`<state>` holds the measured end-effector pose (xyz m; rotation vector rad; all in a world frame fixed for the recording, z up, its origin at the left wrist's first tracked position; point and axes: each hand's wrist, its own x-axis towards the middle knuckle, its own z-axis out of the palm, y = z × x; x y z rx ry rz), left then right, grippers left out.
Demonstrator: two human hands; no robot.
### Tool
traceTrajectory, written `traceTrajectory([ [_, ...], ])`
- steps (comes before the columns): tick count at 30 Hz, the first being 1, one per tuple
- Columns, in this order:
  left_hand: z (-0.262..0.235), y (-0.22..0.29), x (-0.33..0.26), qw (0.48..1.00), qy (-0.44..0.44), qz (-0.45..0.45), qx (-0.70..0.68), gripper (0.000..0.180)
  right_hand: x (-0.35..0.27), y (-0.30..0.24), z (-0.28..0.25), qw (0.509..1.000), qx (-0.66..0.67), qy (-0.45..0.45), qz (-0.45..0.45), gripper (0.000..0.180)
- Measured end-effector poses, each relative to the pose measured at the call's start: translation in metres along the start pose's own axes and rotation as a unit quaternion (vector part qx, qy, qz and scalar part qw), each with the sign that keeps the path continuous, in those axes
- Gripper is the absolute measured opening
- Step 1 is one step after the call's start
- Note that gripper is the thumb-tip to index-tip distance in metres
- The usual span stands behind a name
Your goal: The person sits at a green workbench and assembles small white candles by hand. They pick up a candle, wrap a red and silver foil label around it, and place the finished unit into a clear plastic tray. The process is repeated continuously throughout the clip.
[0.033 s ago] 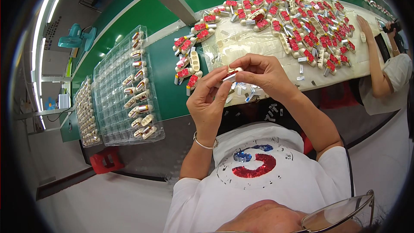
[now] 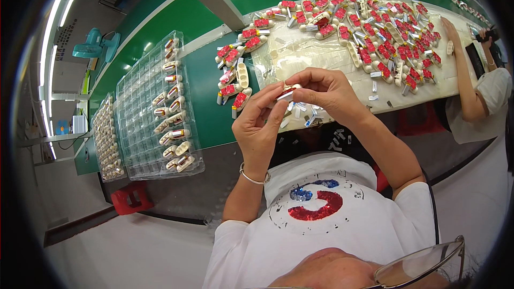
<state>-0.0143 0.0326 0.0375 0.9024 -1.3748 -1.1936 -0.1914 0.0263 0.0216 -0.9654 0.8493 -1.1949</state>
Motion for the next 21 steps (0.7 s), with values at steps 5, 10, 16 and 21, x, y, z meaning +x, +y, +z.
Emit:
traceTrajectory([
  [5, -0.013, -0.016, 0.003, 0.999, -0.029, -0.031, 0.017, 0.026, 0.007, 0.008, -0.002, 0.998, -0.026, -0.009, 0.049, 0.03],
  [10, -0.032, -0.02, 0.002, 0.992, -0.029, -0.008, 0.121, 0.026, 0.017, 0.012, 0.005, 0.993, -0.1, -0.036, 0.049, 0.033],
  [16, -0.082, -0.009, 0.009, 0.975, 0.061, 0.012, 0.215, 0.021, 0.054, 0.013, -0.022, 0.807, -0.54, 0.071, -0.228, 0.042],
  [21, -0.169, -0.007, 0.024, 0.963, 0.177, -0.023, 0.201, 0.018, 0.078, 0.008, -0.078, 0.63, -0.713, 0.179, -0.252, 0.039],
])
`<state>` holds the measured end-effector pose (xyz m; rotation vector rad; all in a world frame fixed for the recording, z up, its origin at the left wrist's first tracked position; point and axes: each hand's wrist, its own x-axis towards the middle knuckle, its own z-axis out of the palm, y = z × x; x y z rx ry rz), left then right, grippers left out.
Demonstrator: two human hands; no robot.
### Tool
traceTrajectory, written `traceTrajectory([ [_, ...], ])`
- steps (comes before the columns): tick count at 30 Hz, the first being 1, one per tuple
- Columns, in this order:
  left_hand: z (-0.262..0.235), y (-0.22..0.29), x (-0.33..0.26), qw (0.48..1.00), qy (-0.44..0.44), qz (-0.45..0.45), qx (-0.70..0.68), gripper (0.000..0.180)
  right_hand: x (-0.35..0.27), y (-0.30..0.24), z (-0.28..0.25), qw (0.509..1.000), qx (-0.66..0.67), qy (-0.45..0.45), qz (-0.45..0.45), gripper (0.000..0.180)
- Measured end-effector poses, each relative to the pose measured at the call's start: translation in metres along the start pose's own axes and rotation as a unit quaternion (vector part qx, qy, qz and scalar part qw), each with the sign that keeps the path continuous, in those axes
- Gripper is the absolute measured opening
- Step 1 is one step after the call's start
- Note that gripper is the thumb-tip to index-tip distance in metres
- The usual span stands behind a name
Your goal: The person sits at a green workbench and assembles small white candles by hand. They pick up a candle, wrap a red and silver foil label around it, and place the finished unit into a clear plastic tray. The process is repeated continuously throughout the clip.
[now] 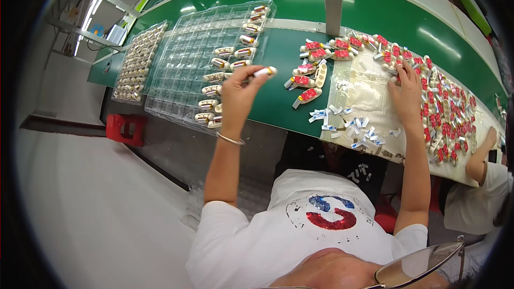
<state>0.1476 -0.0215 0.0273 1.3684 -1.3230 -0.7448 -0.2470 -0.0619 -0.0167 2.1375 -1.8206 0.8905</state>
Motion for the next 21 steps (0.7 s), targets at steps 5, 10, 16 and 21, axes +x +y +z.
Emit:
traceTrajectory([
  [5, -0.073, -0.046, 0.072, 0.981, 0.091, 0.069, 0.157, 0.021, -0.008, -0.011, -0.014, 0.994, 0.079, -0.079, 0.004, 0.028],
  [10, -0.082, -0.066, 0.129, 0.924, 0.065, 0.157, 0.342, 0.021, -0.018, -0.024, -0.024, 0.988, 0.124, -0.089, 0.027, 0.028],
  [16, -0.087, -0.107, 0.18, 0.886, -0.072, 0.182, 0.421, 0.016, -0.027, -0.01, -0.033, 0.989, 0.124, -0.069, 0.038, 0.037],
  [21, -0.091, -0.104, 0.19, 0.867, -0.153, 0.146, 0.451, 0.019, -0.031, -0.006, -0.032, 0.982, 0.151, -0.087, 0.075, 0.036],
])
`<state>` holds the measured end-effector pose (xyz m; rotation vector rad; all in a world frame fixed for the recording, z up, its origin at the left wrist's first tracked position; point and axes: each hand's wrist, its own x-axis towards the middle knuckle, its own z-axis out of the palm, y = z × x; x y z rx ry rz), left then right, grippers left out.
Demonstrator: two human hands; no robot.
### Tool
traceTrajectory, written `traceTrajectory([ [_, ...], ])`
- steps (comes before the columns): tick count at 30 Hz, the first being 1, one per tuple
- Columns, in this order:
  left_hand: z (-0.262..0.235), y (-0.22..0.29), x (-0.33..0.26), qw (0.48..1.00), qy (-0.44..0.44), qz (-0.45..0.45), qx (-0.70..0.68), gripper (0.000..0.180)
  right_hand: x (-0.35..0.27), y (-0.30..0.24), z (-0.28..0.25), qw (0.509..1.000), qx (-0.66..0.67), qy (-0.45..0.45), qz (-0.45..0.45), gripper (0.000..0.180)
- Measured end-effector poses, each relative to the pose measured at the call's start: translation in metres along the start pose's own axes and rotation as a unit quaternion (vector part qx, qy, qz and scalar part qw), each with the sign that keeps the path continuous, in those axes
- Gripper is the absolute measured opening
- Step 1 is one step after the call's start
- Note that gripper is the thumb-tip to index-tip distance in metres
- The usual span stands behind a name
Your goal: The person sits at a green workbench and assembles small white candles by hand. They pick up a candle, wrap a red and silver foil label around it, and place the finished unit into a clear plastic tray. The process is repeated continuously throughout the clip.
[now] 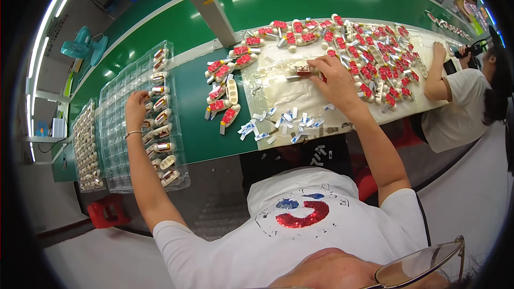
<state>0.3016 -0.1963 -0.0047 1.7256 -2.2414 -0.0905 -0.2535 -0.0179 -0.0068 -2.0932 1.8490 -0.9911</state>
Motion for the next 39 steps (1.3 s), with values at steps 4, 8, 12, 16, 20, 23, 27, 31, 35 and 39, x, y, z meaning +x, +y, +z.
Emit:
traceTrajectory([
  [4, 0.003, 0.041, -0.004, 0.99, 0.127, 0.042, 0.04, 0.026, -0.001, 0.005, 0.006, 0.999, -0.048, 0.003, -0.008, 0.032],
  [8, -0.004, 0.15, -0.022, 0.946, 0.044, -0.016, -0.32, 0.024, 0.003, 0.007, 0.011, 0.998, -0.029, 0.048, -0.025, 0.026],
  [12, 0.003, 0.28, -0.074, 0.859, -0.187, -0.012, -0.477, 0.019, 0.009, -0.021, 0.007, 0.996, 0.055, 0.071, -0.023, 0.024],
  [16, 0.044, 0.36, -0.099, 0.732, -0.24, -0.077, -0.633, 0.033, -0.002, -0.046, 0.017, 0.941, 0.329, 0.036, 0.074, 0.026],
  [20, 0.071, 0.378, -0.102, 0.63, -0.103, -0.145, -0.756, 0.038, -0.021, -0.072, 0.021, 0.907, 0.405, -0.007, 0.116, 0.038],
  [23, 0.075, 0.375, -0.101, 0.618, -0.073, -0.173, -0.763, 0.033, -0.031, -0.079, 0.028, 0.917, 0.391, 0.012, 0.081, 0.038],
  [27, 0.065, 0.359, -0.105, 0.633, -0.099, -0.168, -0.749, 0.029, -0.031, -0.068, 0.013, 0.983, 0.145, 0.006, -0.112, 0.025],
  [31, 0.055, 0.346, -0.111, 0.691, -0.199, -0.141, -0.68, 0.036, -0.014, -0.07, -0.002, 0.974, 0.172, 0.066, -0.13, 0.018],
  [35, 0.044, 0.342, -0.117, 0.735, -0.256, -0.113, -0.617, 0.029, -0.008, -0.066, -0.004, 0.964, 0.171, -0.06, -0.196, 0.019],
  [39, 0.042, 0.338, -0.121, 0.739, -0.219, -0.1, -0.629, 0.027, -0.012, -0.07, -0.003, 0.962, 0.201, -0.071, -0.167, 0.006],
])
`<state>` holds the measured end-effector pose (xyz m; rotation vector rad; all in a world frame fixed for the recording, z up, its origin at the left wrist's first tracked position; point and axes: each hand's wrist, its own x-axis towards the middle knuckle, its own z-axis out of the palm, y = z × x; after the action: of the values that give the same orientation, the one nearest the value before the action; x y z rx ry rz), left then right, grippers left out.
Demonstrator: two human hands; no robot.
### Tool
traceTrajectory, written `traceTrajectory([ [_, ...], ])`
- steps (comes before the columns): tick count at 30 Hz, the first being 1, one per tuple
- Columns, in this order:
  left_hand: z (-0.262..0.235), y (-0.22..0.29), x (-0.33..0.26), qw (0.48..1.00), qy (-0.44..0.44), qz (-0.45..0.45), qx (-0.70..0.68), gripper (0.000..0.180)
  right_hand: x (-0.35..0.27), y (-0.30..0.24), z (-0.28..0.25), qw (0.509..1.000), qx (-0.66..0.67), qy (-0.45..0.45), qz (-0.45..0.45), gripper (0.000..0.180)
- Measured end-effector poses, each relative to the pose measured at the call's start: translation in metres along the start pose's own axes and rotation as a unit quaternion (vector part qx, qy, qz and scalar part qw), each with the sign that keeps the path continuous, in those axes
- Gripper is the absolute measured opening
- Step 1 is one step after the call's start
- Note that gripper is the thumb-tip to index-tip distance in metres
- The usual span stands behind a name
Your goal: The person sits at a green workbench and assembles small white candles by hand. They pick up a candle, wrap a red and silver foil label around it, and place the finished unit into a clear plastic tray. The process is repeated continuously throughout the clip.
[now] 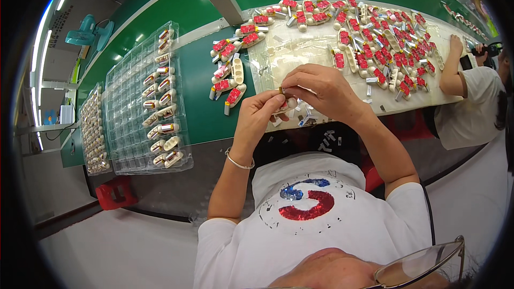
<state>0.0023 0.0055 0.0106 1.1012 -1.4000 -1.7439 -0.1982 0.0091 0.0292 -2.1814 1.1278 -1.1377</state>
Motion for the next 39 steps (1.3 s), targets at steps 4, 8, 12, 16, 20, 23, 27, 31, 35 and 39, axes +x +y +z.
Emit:
traceTrajectory([
  [4, -0.001, -0.007, -0.003, 0.999, 0.026, 0.028, -0.017, 0.027, -0.001, -0.004, 0.0, 0.996, -0.081, 0.018, -0.038, 0.006],
  [8, 0.01, 0.0, -0.007, 0.998, 0.05, 0.014, -0.026, 0.027, -0.006, -0.01, 0.003, 0.992, -0.123, 0.01, -0.015, 0.008],
  [12, 0.013, -0.005, -0.008, 0.994, 0.078, 0.06, 0.051, 0.027, -0.007, -0.015, 0.001, 0.99, -0.143, 0.005, -0.012, 0.009],
  [16, 0.017, -0.006, -0.01, 0.98, 0.1, 0.109, 0.131, 0.025, -0.009, -0.019, 0.003, 0.985, -0.17, 0.021, 0.004, 0.01],
  [20, 0.023, 0.0, -0.009, 0.977, 0.116, 0.124, 0.128, 0.024, -0.011, -0.019, 0.001, 0.988, -0.15, 0.029, 0.007, 0.01],
  [23, 0.025, -0.001, -0.01, 0.974, 0.12, 0.136, 0.138, 0.023, -0.011, -0.021, -0.001, 0.989, -0.147, 0.025, 0.008, 0.01],
  [27, 0.024, -0.001, -0.01, 0.968, 0.117, 0.139, 0.174, 0.023, -0.012, -0.021, -0.002, 0.988, -0.153, 0.026, 0.008, 0.009],
  [31, 0.023, -0.001, -0.013, 0.972, 0.095, 0.097, 0.19, 0.024, -0.013, -0.022, 0.0, 0.988, -0.15, 0.027, 0.013, 0.009],
  [35, 0.023, 0.002, -0.015, 0.973, 0.104, 0.091, 0.182, 0.025, -0.014, -0.02, 0.003, 0.989, -0.136, 0.05, 0.006, 0.01],
  [39, 0.024, 0.0, -0.012, 0.968, 0.122, 0.129, 0.179, 0.023, -0.015, -0.02, 0.004, 0.989, -0.14, 0.049, 0.013, 0.01],
])
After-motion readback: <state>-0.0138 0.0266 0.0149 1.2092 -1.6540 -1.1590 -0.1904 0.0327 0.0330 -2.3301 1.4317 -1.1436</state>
